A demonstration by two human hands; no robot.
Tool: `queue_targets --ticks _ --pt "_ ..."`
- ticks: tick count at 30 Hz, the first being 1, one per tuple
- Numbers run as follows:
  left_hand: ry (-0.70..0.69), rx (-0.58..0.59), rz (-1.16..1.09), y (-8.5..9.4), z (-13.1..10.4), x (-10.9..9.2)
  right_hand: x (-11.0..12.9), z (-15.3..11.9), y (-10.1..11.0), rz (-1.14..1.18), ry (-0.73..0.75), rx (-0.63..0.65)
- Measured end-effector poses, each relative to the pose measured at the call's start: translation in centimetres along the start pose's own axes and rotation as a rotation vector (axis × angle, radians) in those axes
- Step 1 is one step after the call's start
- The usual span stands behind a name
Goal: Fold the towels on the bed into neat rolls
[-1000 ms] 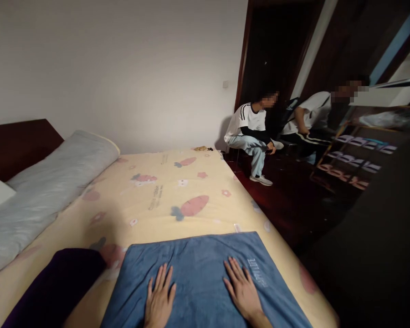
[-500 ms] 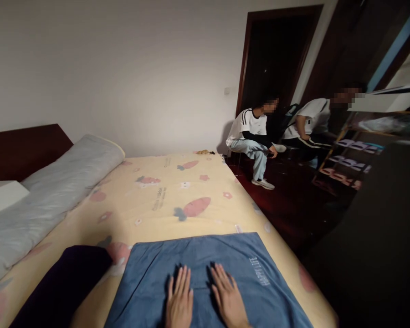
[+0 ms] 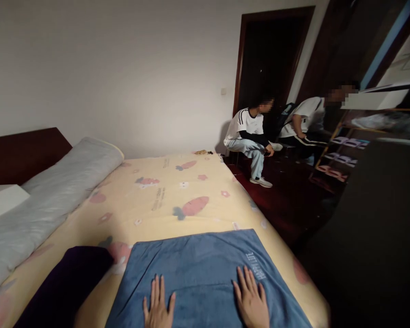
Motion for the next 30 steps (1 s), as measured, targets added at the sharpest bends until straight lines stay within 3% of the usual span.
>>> queue_targets --ticks 3,5,9,12,14,16,19,22,25,30 --pt "0.124 0.041 0.038 -0.5 0.1 4.3 -3.6 -0.4 1.0 -0.051 -0.111 -0.128" --pt "0.121 0.06 0.06 -0.8 0.0 6.4 -5.3 -0.5 1.4 -0.045 -0.13 -0.145" --pt "0.024 0.105 0.102 -0.6 -0.3 8.3 -7.0 -0.3 2.0 -0.007 -0.115 -0.11" --pt "-0.031 0.066 0.136 0.3 -0.3 8.6 -6.7 -0.3 2.5 0.022 -0.079 -0.105" --pt "-0.114 -0.025 0.141 1.3 -0.2 7.9 -5.1 -0.7 2.7 0.056 -0.034 -0.11" --pt "-0.303 -0.158 0.115 2.5 -0.3 5.9 -2.3 -1.7 2.4 0.122 0.063 -0.064" --pt "-0.684 -0.373 0.064 3.6 -1.6 1.3 2.8 -3.7 1.3 0.25 0.309 0.164" --pt "-0.949 -0.57 0.042 2.7 -3.5 -2.6 5.8 -5.6 0.3 0.303 0.524 0.378" --pt "-0.965 -0.698 0.047 0.5 -4.9 -4.0 5.9 -6.3 0.1 0.29 0.621 0.397" --pt "-0.915 -0.801 0.041 -1.4 -5.5 -3.7 4.8 -6.3 0.6 0.238 0.722 0.329"
Point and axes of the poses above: each hand's wrist, its own z-axis towards the middle knuckle, its own y-axis out of the back of the hand, x = y × z, the point moved 2 cm from there along z, towards the middle knuckle, and after that the axes turned 12 degrees about z, right-handed, at the moved point
